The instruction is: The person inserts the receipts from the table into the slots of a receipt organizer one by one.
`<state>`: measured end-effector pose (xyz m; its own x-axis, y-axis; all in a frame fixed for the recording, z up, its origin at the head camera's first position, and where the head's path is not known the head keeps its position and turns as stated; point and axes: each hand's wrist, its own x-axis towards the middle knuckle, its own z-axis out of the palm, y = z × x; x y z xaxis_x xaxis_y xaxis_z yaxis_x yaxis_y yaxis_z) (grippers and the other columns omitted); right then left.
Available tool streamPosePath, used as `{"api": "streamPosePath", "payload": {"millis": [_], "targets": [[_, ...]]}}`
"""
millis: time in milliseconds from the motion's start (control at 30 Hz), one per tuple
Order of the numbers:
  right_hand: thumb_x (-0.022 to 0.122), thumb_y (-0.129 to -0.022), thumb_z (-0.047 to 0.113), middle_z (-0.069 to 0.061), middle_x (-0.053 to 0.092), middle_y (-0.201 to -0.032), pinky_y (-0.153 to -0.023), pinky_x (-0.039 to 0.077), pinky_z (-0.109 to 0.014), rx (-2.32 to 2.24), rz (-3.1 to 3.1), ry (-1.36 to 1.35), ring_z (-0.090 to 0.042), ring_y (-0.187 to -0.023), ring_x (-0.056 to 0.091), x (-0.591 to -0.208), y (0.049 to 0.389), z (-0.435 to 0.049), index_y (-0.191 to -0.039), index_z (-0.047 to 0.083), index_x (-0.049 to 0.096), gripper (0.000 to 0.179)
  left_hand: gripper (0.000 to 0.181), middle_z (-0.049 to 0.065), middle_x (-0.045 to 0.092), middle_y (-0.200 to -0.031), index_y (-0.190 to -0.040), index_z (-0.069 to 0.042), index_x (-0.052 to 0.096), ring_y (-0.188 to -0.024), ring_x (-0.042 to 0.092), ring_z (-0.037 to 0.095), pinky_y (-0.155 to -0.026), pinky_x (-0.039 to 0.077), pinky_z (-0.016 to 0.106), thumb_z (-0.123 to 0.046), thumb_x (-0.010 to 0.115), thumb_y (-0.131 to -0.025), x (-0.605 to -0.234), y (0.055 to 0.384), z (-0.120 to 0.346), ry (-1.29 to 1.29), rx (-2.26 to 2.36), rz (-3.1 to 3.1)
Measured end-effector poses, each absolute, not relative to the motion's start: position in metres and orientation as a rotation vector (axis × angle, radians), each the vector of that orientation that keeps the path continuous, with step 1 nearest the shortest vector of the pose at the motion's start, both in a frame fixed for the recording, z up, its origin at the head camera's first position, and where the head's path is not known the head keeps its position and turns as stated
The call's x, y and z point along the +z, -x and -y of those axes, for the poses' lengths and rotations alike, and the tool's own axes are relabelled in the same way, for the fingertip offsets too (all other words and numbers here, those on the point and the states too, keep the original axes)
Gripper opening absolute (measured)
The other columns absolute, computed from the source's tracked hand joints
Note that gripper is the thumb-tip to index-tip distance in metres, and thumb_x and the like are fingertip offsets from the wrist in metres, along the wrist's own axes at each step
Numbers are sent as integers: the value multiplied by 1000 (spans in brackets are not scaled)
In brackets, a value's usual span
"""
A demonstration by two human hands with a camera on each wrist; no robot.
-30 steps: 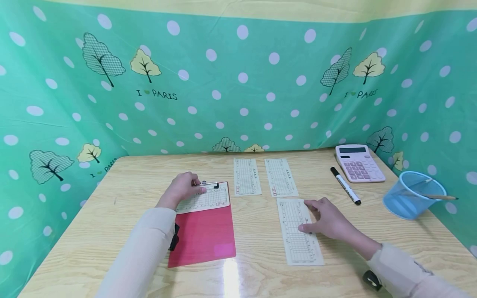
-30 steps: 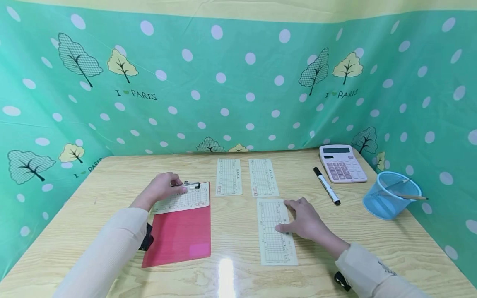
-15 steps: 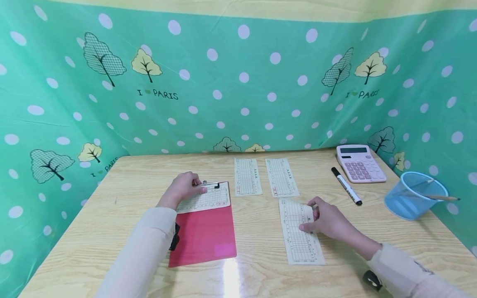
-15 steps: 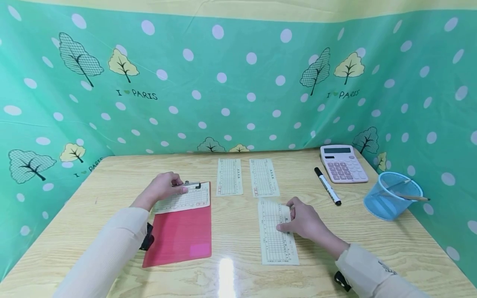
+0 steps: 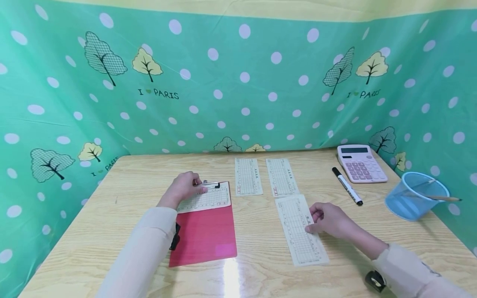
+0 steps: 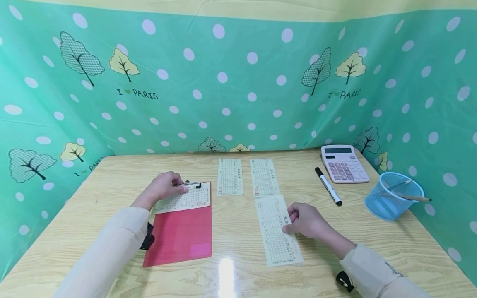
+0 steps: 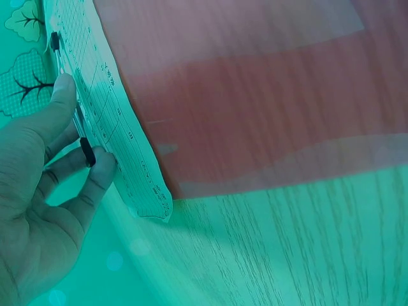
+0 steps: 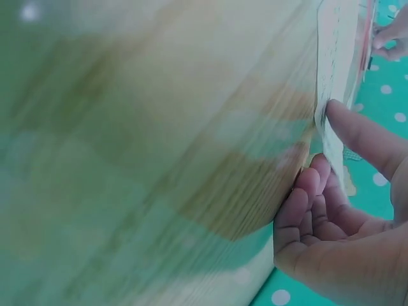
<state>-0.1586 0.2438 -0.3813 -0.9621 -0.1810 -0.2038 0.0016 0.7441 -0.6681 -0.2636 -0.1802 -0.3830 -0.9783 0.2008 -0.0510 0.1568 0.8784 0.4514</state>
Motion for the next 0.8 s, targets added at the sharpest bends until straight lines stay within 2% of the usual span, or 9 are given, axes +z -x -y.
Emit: {"api": "streamPosePath", "payload": {"millis": [133, 267, 533, 800], "targets": [[85, -78, 11, -3, 54, -79, -63, 38, -27, -1042, -2679, 175, -19, -74, 47, -382, 157, -244, -86, 6, 64, 24, 23, 9, 61, -89, -91, -4, 68, -83, 53, 25, -80, 45, 42, -24, 80, -90, -382, 263, 180, -282, 695, -2952], [82, -82, 12, -2, 52, -75, -60, 37, -26, -1060, -2666, 216, -18, -70, 46, -384, 157, -245, -80, 8, 61, 22, 23, 9, 61, -89, -91, -4, 68, -83, 53, 25, -80, 46, 43, -24, 80, -90, -382, 262, 181, -281, 695, -2953], [75, -92, 19, 2, 44, -68, -54, 33, -23, -1088, -2642, 303, -13, -60, 40, -384, 159, -249, -77, 11, 49, 31, 24, 10, 61, -90, -92, -4, 68, -84, 54, 25, -82, 46, 44, -25, 80, -90, -383, 263, 182, -273, 687, -2954], [66, -100, 18, 4, 38, -63, -52, 29, -23, -1138, -2564, 330, -11, -55, 35, -381, 158, -250, -85, 8, 54, 21, 24, 9, 61, -91, -92, -4, 68, -84, 54, 25, -82, 46, 43, -25, 80, -90, -384, 264, 181, -273, 691, -2951]]}}
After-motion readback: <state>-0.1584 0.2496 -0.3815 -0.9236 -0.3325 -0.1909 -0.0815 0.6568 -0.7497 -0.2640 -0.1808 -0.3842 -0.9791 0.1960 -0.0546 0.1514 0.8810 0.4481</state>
